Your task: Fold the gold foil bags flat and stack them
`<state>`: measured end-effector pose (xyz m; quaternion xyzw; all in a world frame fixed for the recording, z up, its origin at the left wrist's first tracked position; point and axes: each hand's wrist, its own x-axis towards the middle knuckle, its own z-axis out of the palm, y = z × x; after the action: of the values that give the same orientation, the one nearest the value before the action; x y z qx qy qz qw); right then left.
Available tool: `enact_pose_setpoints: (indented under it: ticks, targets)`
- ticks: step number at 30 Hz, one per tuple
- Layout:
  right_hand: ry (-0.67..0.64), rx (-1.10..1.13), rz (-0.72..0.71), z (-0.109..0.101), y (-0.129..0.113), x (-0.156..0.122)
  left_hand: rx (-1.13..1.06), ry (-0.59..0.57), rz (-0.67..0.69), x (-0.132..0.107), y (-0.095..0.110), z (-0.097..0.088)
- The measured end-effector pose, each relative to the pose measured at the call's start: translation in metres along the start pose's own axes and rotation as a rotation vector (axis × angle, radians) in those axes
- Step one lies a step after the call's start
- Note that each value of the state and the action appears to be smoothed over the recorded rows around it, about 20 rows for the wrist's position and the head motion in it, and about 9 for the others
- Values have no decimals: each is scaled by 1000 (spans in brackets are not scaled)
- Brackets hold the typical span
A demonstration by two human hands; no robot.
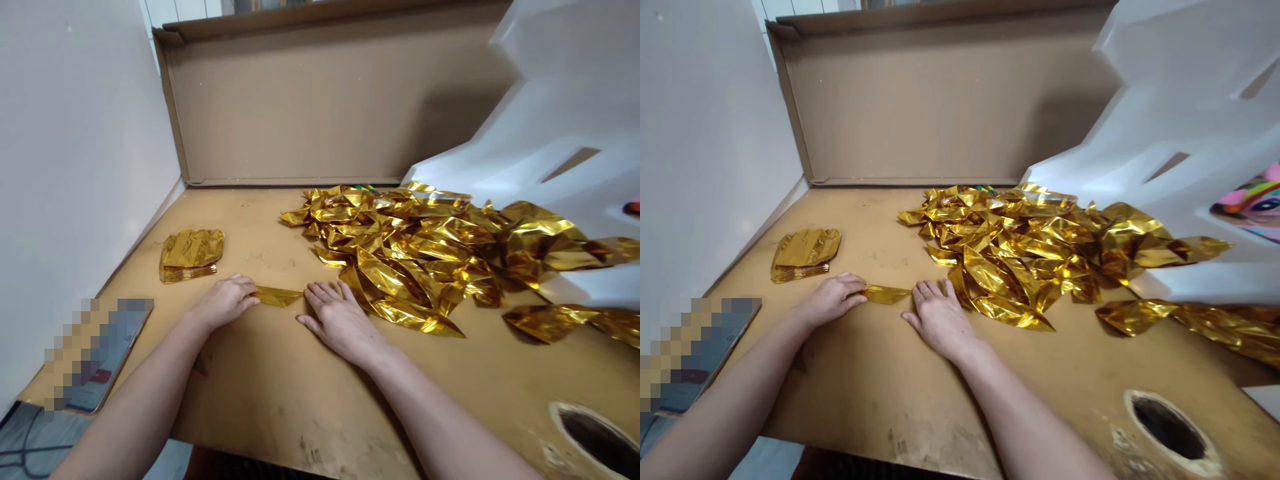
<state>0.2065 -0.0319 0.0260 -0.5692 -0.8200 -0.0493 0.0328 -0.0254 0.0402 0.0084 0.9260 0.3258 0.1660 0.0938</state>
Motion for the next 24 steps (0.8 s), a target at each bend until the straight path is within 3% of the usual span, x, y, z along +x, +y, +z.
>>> enact_pose_setpoints:
  ticks: [7, 14, 20, 24]
  targets:
    - [138, 175, -17, 9, 0, 10, -48, 61, -20, 1, -5, 6]
    - [191, 364, 109, 18, 0, 18, -115, 131, -147, 5, -7, 12]
    - [190, 330, 183, 22, 0, 20, -77, 152, -368, 8, 0, 16]
    - [183, 247, 199, 22, -2, 22, 75, 163, -342, 9, 4, 15]
